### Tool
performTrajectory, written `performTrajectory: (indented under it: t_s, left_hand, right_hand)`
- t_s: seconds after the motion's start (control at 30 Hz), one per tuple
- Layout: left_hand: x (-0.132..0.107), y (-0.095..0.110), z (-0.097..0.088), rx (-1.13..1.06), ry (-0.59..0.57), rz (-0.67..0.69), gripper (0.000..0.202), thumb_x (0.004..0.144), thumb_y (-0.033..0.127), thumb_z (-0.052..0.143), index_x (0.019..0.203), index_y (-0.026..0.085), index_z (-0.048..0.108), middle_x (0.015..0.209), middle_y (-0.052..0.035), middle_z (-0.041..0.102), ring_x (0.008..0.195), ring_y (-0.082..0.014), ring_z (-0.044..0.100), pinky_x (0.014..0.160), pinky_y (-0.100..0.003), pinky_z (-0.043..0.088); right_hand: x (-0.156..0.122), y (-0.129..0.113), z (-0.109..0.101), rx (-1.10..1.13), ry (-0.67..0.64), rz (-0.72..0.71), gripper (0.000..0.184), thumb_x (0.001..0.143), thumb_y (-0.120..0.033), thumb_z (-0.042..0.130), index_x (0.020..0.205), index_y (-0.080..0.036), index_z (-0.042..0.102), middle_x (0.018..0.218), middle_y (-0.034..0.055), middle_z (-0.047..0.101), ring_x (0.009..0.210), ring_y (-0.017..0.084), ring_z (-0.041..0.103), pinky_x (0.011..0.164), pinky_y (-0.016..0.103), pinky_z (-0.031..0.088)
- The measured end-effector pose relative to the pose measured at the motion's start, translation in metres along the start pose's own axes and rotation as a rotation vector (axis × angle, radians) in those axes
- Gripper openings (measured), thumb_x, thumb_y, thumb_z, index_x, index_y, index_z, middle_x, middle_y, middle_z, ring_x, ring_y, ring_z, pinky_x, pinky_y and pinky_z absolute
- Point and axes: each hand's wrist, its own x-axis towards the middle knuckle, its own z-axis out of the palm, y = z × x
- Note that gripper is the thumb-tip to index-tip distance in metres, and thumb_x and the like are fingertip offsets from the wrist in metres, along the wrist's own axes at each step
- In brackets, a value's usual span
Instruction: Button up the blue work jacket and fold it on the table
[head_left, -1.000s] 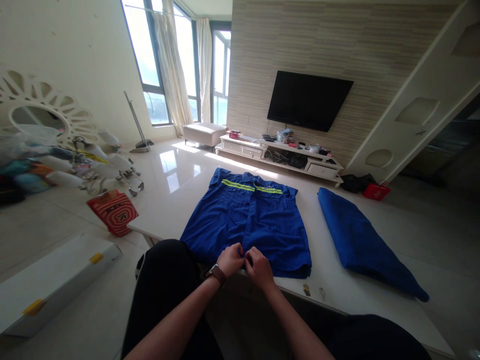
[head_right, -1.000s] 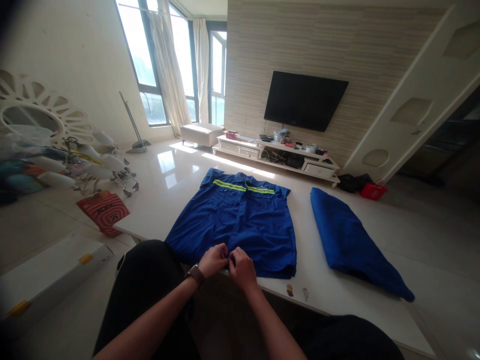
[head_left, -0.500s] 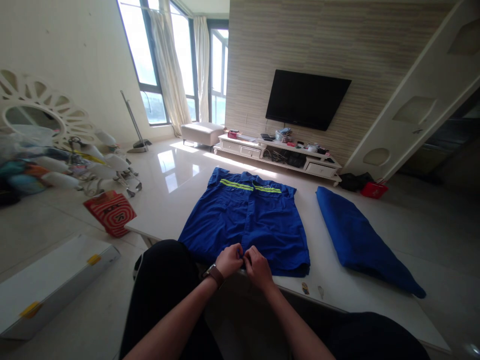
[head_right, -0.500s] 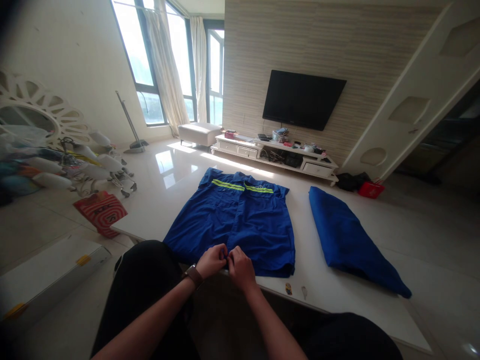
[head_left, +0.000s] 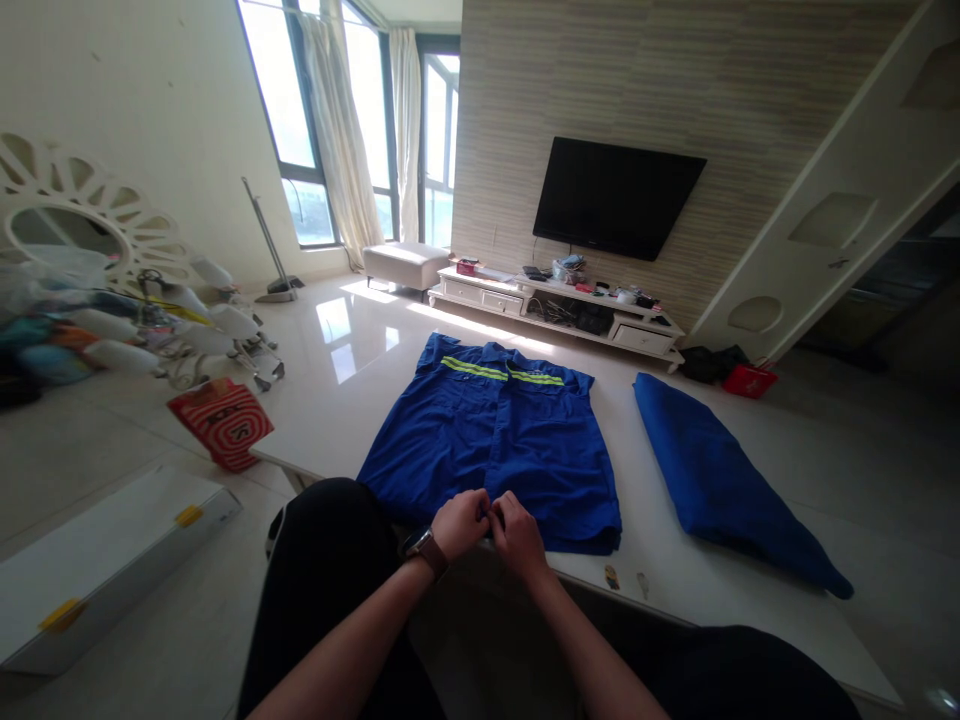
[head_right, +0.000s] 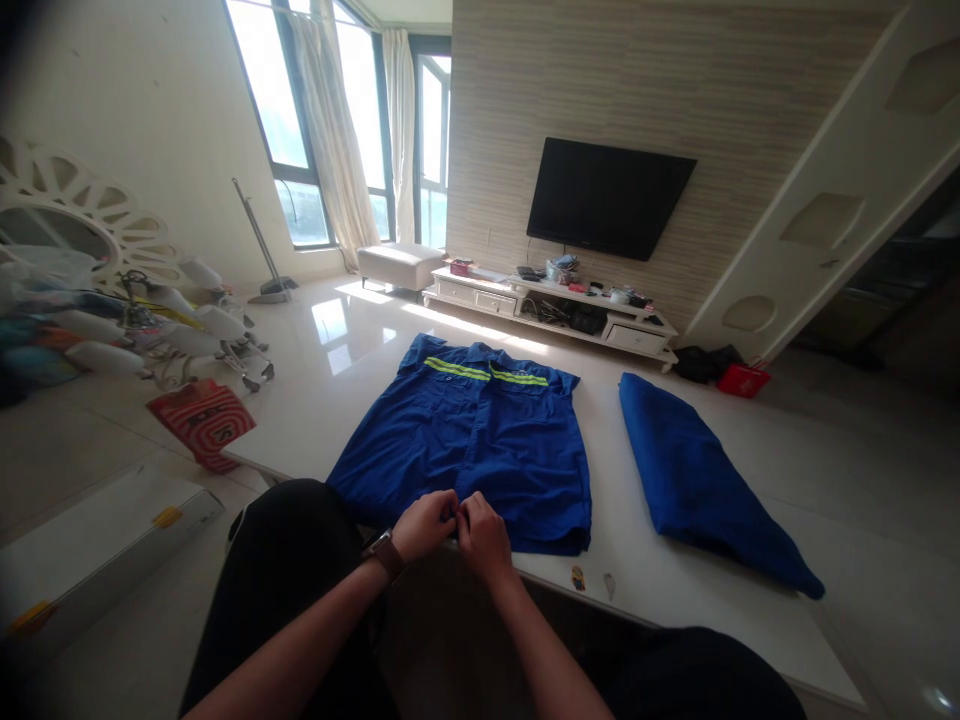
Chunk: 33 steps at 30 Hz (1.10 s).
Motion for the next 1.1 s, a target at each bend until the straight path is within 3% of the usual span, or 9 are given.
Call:
performTrajectory:
  t_s: [0.33,1.1]
  left_hand:
    - [0.0019,-0.0044,-0.0004,0.001,-0.032,0.011,0.017,0.085,0.016,0.061,0.097,0.025,0.068,0.106,-0.0039,0.073,0.097,-0.0208,0.067,0.079,-0.026,0.044]
    - [0.0040,-0.0071,0.0050,0.001,-0.003,-0.023,0.012,0.089,0.019,0.055,0.092,0.024,0.065,0.101,-0.0033,0.073,0.093,-0.0209,0.067,0.074,-0.028,0.040]
  right_hand:
    - [0.0007,-0.0021,0.0011,-0.008,0.021,0.012,0.012,0.095,-0.017,0.047,0.087,-0.021,0.055,0.087,0.0020,0.057,0.075,0.015,0.055,0.066,0.026,0.037]
    - [0.0009,-0.0050,-0.0019,-0.020,0.009,0.001,0.009,0.091,-0.018,0.050,0.087,-0.022,0.057,0.087,0.0022,0.058,0.078,0.016,0.055,0.068,0.026,0.039]
